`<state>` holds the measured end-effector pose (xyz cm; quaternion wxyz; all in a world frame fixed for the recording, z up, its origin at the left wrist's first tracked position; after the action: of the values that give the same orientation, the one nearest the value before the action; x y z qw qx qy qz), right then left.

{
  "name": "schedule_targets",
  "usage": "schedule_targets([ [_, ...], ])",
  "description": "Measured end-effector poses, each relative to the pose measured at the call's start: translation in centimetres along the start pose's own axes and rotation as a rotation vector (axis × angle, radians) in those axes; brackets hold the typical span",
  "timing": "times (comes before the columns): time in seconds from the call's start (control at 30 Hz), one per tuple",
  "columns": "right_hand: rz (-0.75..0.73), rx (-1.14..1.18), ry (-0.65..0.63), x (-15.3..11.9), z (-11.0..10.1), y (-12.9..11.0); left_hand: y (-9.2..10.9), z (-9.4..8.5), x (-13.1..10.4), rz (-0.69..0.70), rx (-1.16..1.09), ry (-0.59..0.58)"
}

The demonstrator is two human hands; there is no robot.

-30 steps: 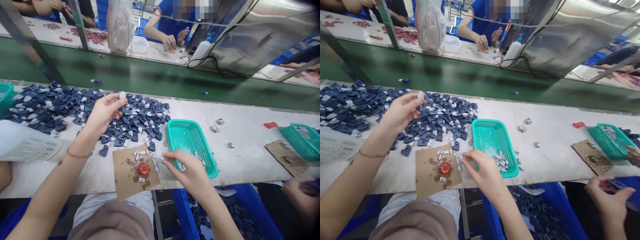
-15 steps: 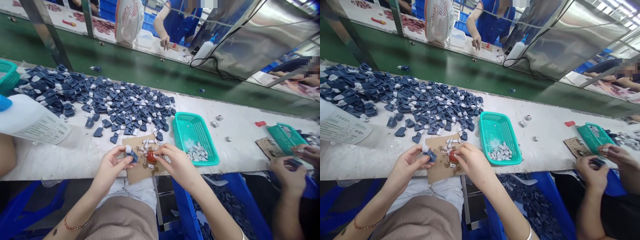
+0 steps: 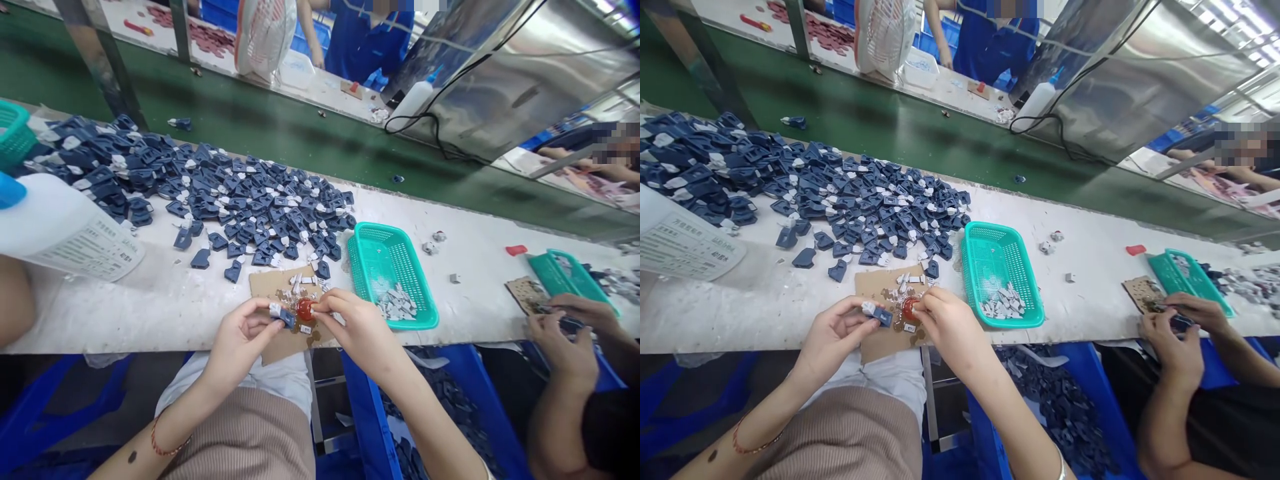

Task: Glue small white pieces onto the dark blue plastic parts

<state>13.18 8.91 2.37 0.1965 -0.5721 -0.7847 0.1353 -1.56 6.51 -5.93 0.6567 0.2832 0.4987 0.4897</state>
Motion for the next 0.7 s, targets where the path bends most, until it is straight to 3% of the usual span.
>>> schedule_targets([
  [0.4, 0.108, 0.037, 0.039, 0.0, -0.1, 0.5, 0.2, 0.5, -0.2, -0.022, 0.020, 0.001],
  [0.5, 0.253, 0.234, 0.058, -0.4, -0.6, 1.7, 0.2, 0.8, -0.3, -0.053, 0.006, 0.001],
  [0.7, 0.641, 0.860, 0.151, -2.5, -0.4, 3.5, 0.5, 1.6, -0.8, -0.105, -0.037, 0.001],
])
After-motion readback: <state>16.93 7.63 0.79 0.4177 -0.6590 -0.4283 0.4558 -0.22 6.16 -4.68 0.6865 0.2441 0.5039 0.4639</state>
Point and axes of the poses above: each hand's wrist, its own x-axis towards the middle knuckle, its own z-axis out of the palm, y = z × x, the point moved 8 cm from there along x, towards the middle knuckle, and after that the axes turned 13 degrees about y, right-handed, at the moved point
